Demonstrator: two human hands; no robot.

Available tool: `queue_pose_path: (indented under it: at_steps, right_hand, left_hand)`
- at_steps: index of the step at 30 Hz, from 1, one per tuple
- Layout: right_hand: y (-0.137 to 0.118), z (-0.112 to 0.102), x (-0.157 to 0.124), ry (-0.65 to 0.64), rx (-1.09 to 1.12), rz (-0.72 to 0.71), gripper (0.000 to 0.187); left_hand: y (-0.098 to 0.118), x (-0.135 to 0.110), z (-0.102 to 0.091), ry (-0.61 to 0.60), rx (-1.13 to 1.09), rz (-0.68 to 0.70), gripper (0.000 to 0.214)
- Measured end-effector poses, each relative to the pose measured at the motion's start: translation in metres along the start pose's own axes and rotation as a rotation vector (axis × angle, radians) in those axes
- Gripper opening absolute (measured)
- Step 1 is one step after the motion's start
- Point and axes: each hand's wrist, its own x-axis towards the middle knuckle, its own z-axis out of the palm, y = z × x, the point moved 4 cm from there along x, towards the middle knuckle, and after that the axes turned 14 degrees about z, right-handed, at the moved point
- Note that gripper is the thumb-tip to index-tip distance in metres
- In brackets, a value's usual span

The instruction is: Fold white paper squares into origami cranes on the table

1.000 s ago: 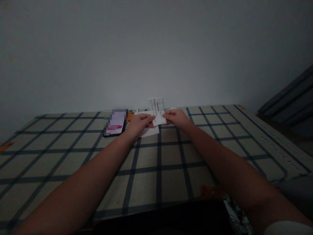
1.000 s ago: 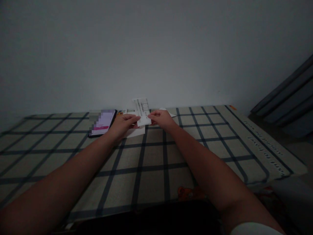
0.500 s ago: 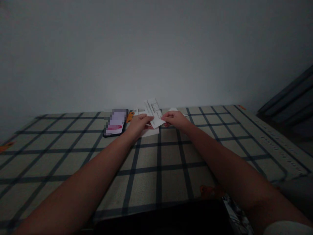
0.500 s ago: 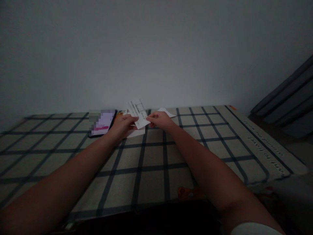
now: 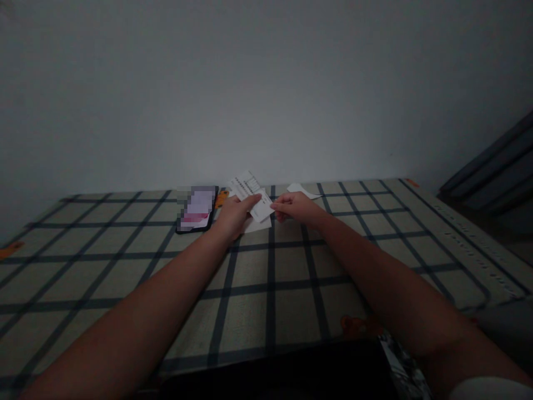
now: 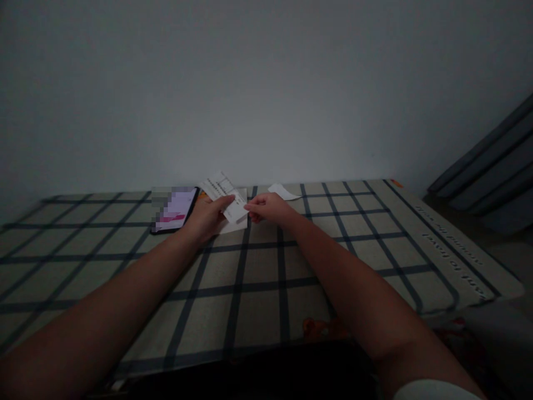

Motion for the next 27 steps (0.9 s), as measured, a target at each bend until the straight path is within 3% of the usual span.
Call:
queue_pose_path:
  at_steps: [5, 14, 17, 21, 27]
  right_hand:
    - [-0.003, 0.002, -0.004, -0.012, -0.184, -0.073, 0.026]
    - [-0.010, 0.003, -0.010, 0.047, -0.456, -0.178, 0.036]
    - [-0.009, 0.005, -0.008, 0.037, -0.378, -0.207, 0.031]
    - [-0.010, 0.005, -0.005, 0.119, -0.150, -0.232, 0.025]
    - [-0.013, 0.008, -0.007, 0.182, -0.023, -0.191, 0.021]
  left_hand:
    - [0.008, 0.001, 0.002, -0.001, -0.019, 0.056, 0.035]
    - [0.004, -0.001, 0.001, 0.131, -0.052, 0.055, 0.032]
    - [0.006, -0.004, 0.002, 0.057, 0.072, 0.114, 0.036]
    - [0.004, -0.008, 0.006, -0.063, 0.126, 0.094, 0.039]
    - [0.006, -0.009, 0.002, -0.065, 0.311, 0.177, 0.042]
